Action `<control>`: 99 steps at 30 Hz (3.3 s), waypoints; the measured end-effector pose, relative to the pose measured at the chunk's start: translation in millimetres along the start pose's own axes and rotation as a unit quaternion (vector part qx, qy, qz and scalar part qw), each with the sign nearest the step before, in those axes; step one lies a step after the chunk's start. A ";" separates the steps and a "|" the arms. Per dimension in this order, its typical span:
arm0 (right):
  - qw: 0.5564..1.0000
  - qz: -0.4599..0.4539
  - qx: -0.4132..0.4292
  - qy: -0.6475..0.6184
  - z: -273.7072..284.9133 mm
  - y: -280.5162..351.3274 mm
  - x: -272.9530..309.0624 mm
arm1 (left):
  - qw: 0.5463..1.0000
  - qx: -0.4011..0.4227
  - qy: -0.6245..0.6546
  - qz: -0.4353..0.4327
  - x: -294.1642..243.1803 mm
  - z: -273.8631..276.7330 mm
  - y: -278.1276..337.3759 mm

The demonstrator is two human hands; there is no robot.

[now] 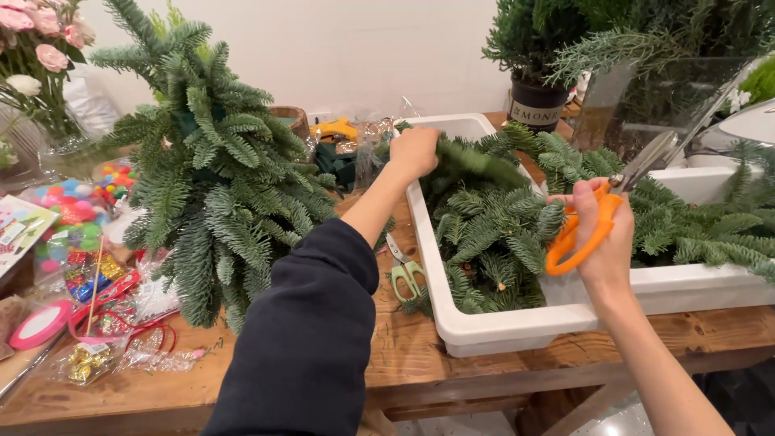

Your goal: The person uses orange-handled shears to cut branches from a large pile of greenery in a white bin. They then insert the cut branches into a small artificial Christmas tree on the table, arranging them by hand to shape the tree.

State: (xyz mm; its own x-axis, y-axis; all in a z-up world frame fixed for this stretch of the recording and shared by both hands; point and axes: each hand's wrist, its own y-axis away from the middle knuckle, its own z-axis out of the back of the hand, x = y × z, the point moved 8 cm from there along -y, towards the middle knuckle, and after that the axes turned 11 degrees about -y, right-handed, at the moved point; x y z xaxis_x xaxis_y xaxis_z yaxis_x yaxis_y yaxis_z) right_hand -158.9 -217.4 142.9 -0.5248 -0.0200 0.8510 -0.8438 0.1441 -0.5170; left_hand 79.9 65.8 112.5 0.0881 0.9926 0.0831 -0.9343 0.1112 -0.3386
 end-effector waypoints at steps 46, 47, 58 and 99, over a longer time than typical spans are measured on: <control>0.996 -0.032 0.043 0.068 -28.5 2.2 -37.8 | 0.957 0.078 0.209 -0.184 -92.7 58.1 190.5; 0.995 -0.047 0.046 0.076 -36.7 9.2 -29.7 | 0.956 0.069 0.228 -0.172 -92.4 56.1 189.4; 0.935 -0.076 0.102 0.332 -45.7 12.1 -27.7 | 0.949 0.046 0.278 -0.140 -90.2 53.0 196.2; 0.997 0.068 -0.026 -0.024 -10.5 11.0 12.9 | 0.955 0.053 0.278 -0.087 -76.8 62.2 206.9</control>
State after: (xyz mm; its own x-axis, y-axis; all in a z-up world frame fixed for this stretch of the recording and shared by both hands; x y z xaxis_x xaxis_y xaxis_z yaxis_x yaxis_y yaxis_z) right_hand -173.8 -205.6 149.1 -0.6401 -0.0429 0.7671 -0.7578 0.1995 -0.6212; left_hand -141.7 9.6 94.4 0.3878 0.8350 -0.3905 -0.9159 0.3013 -0.2653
